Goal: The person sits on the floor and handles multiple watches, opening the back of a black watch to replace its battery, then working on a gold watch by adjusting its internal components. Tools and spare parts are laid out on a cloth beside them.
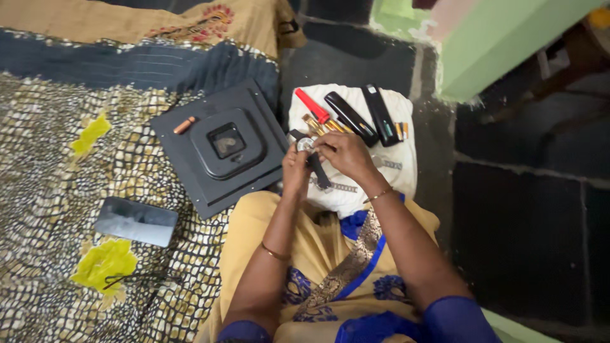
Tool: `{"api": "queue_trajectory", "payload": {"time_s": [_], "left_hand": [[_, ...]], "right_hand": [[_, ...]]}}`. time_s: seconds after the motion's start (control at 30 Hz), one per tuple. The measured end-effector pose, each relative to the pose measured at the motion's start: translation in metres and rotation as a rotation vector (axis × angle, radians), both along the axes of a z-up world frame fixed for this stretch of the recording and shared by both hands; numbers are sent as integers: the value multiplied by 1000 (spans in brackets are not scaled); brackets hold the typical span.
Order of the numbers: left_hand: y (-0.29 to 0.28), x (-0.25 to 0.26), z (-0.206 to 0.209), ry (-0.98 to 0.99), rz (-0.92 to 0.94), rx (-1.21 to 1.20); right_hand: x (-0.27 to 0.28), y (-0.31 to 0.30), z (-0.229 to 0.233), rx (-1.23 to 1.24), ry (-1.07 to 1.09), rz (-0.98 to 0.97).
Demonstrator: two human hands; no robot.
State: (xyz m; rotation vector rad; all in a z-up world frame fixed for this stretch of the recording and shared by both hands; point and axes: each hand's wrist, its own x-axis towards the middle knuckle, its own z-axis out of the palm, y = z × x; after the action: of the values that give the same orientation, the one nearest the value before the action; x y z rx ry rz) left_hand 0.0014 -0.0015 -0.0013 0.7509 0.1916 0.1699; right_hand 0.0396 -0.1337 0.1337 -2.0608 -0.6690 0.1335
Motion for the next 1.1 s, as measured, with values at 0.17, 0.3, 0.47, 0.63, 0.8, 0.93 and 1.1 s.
{"api": "queue_trajectory", "payload": {"time_s": [0.17,0.3,0.47,0.63,0.8,0.93,1.1], "left_hand": [[1,-5,9,-39,-28,-45],[2,-5,17,-6,-42,-38],[1,-5,22,20,-38,-21],[0,-6,26,32,-39,-7],[1,-6,28,34,-47,-19],[0,-7,30,14,-40,-30],[0,-7,31,30,-44,-23]], "right_hand": [[3,-5,-2,-8,79,-14],[6,-6,-5,30,144,-8],[7,-9,-9,42,158,-4],[7,-7,-11,113,222,-22],[7,-6,-11,81,212,-59],[7,-5,-11,102,214,-50],[6,-5,-9,55,158,-53]]}}
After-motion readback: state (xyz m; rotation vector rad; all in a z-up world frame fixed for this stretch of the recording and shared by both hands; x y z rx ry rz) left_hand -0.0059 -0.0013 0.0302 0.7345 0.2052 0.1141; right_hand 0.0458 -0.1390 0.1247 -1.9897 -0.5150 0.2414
